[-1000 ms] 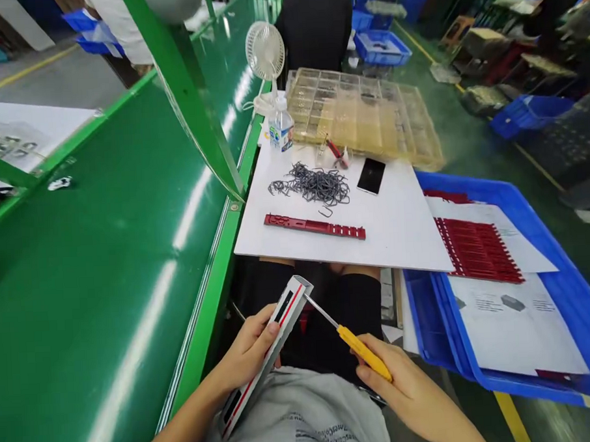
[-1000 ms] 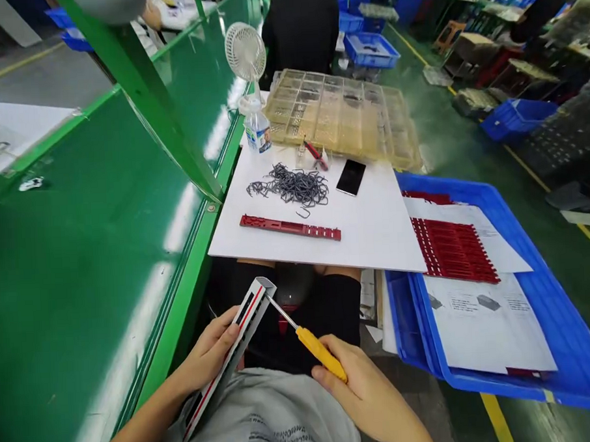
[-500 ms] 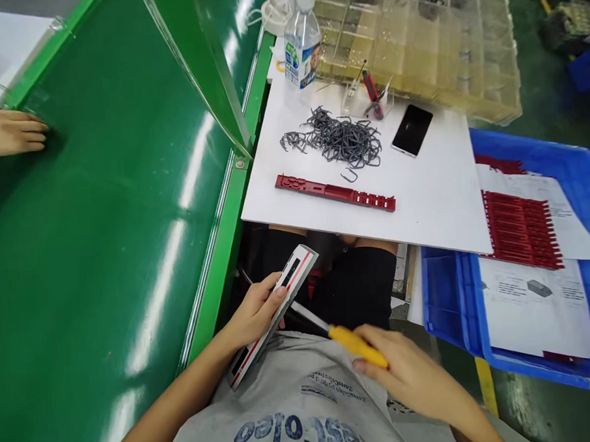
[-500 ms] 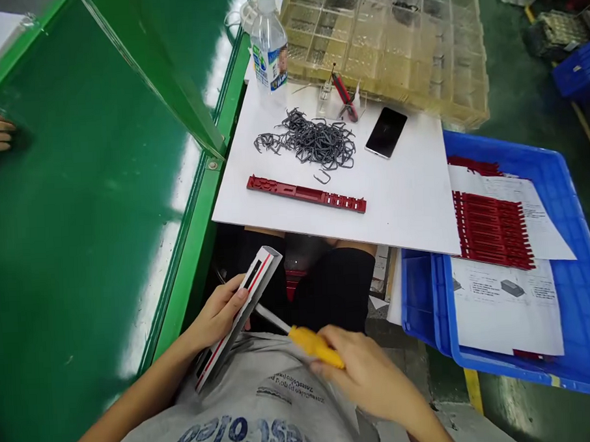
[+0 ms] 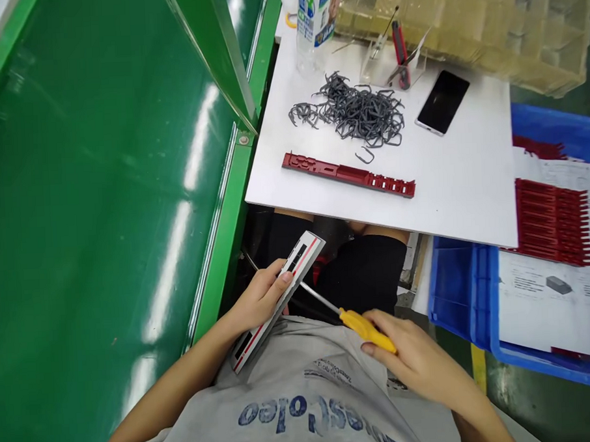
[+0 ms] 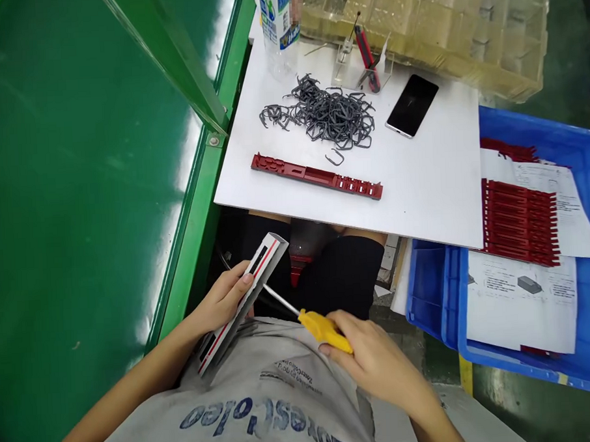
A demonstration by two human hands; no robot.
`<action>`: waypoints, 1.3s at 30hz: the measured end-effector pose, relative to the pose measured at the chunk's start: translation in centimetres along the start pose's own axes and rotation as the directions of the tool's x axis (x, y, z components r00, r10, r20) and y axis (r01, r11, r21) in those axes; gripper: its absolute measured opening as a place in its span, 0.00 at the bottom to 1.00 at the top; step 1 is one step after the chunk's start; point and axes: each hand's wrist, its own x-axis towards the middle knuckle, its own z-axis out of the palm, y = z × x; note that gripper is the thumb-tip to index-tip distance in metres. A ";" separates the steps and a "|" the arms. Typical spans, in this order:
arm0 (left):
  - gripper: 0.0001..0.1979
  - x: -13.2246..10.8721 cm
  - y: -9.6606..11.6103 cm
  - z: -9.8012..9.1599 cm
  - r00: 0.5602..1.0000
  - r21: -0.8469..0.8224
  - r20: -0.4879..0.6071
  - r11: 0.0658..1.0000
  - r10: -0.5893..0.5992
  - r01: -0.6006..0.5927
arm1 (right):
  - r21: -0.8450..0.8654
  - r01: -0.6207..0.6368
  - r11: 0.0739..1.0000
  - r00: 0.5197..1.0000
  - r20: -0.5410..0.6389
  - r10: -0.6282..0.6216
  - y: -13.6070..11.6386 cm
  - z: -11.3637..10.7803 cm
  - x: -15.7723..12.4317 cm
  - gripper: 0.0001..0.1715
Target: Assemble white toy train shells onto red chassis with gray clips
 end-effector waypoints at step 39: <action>0.49 0.0 -2.8 -0.2 0.986 -0.328 -0.160 0.945 -0.056 0.000 | -0.491 0.421 0.762 -0.140 -0.866 -0.480 -16.2 -24.7 1.6 0.24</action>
